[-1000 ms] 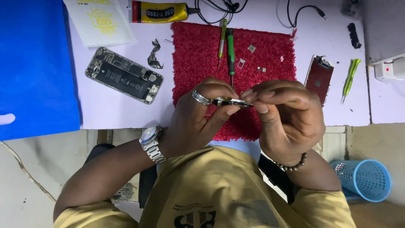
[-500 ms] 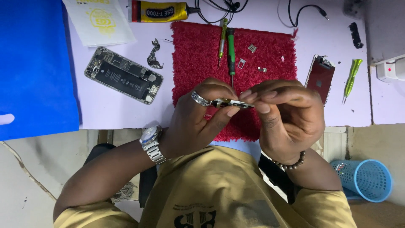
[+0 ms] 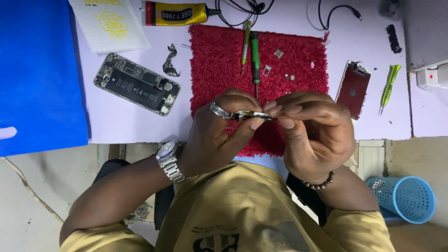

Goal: A person uses a precision screwdriver to assemble or disassemble internal components of a smartphone on a repair mat.

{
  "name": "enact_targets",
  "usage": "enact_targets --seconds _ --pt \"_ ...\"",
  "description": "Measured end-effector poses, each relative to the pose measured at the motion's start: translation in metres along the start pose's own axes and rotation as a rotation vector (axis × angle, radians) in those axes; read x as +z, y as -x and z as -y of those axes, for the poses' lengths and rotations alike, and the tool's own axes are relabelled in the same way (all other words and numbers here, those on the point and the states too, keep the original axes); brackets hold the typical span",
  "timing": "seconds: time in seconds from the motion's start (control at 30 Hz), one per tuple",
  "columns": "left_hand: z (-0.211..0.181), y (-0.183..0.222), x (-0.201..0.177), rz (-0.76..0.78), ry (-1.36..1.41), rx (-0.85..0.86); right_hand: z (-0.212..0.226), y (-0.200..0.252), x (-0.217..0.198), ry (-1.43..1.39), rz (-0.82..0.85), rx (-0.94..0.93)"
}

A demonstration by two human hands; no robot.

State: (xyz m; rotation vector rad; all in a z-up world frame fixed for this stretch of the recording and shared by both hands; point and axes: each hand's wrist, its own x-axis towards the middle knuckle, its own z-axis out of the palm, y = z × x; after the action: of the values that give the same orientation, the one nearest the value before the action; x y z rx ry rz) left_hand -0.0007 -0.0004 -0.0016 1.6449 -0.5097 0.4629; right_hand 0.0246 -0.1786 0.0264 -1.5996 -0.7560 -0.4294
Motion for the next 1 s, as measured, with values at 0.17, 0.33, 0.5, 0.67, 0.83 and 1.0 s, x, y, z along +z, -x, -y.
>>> enact_targets --seconds 0.17,0.33,0.5,0.67,0.83,1.0 --pt "0.003 0.001 0.000 0.004 0.006 0.012 0.001 0.001 0.000 0.008 -0.003 -0.002" --pt "0.006 0.002 0.000 0.006 -0.002 0.025 -0.001 0.001 0.000 0.014 0.006 -0.016" --pt "0.007 0.003 0.001 0.009 0.008 0.038 0.001 0.000 0.000 0.047 0.017 -0.060" --pt "0.002 0.001 0.001 0.012 0.005 0.014 0.000 0.005 0.000 0.035 0.003 -0.049" --pt "-0.014 -0.004 -0.006 0.018 -0.032 0.008 0.001 0.008 -0.006 -0.031 -0.023 -0.008" --pt "-0.058 -0.029 -0.039 0.376 -0.262 -0.496 0.002 -0.015 -0.039 0.239 0.159 -0.061"
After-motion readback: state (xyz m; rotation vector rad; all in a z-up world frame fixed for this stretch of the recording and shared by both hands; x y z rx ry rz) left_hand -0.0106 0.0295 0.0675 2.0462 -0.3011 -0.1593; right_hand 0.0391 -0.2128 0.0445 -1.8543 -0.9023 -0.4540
